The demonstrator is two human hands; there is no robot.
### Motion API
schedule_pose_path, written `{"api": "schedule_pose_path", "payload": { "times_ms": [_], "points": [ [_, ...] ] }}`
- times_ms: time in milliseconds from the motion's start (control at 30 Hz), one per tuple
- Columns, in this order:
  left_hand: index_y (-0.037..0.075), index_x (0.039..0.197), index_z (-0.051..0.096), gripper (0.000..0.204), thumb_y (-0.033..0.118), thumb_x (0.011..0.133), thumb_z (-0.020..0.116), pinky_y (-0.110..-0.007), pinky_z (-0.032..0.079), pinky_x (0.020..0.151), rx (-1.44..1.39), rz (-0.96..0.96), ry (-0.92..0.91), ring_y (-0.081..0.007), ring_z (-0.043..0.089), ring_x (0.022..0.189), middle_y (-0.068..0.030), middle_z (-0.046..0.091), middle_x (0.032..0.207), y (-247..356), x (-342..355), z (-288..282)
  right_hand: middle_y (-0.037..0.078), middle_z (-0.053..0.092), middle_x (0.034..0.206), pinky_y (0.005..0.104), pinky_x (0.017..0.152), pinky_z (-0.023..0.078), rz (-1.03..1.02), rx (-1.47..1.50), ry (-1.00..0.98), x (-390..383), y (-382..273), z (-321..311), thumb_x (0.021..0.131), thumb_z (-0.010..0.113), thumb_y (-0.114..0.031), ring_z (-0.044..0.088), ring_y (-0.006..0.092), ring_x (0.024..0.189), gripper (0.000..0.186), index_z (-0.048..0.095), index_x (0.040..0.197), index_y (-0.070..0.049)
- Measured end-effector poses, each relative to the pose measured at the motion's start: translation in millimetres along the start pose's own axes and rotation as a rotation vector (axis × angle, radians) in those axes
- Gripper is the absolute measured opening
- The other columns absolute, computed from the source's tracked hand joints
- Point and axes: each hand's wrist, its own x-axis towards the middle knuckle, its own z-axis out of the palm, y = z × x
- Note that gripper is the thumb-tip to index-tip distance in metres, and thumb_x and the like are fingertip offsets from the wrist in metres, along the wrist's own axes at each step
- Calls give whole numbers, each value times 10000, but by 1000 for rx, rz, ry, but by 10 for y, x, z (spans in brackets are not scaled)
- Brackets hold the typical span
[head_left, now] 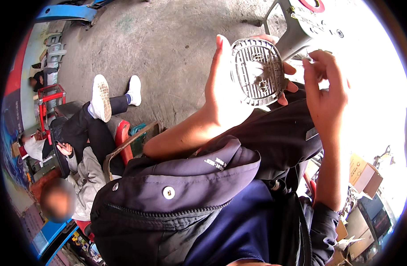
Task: The person holds a circular metal car part and uses a small metal tool to scrape and clean its surface. They then apply red tape around the edge of the part.
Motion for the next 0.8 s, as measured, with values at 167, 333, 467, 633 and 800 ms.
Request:
{"api": "schedule_pose_path", "payload": {
  "times_ms": [167,333,467,633,800],
  "points": [
    [87,1376,392,802,726,928,206,-460,565,736,-59,47,-114,-411,648,953,-300,584,1141,17,5,-47,112,630,901,332,699,512,-180,-28,-21,11,94,-33,812,571,45,645,281,785,150,633,919,-40],
    [79,1426,355,832,730,923,228,-452,558,733,-56,29,-177,-409,644,966,-277,577,1169,35,-26,-47,125,626,837,334,682,511,19,-17,-180,-99,-7,-230,795,607,-4,629,299,707,151,637,942,-21],
    [69,1452,326,866,741,914,234,-488,561,717,-135,-29,-206,-424,633,985,-262,572,1192,33,-17,-68,143,615,949,383,787,499,-6,-179,-385,-414,63,-417,745,690,-47,619,316,881,228,632,960,-1],
    [71,1473,299,928,782,883,212,-529,561,698,-236,-101,-186,-484,600,1022,-304,528,1250,-13,22,-95,113,570,1099,434,895,472,54,-352,-438,-748,-38,-605,641,767,-13,548,324,1095,387,642,1007,-27],
    [83,1484,283,931,788,879,204,-543,557,705,-268,-126,-153,-511,582,1045,-303,520,1280,-20,25,-91,123,572,1081,402,879,483,69,-313,-363,-872,120,-744,704,743,-12,576,311,1038,356,634,1043,-27]
  ]
}}
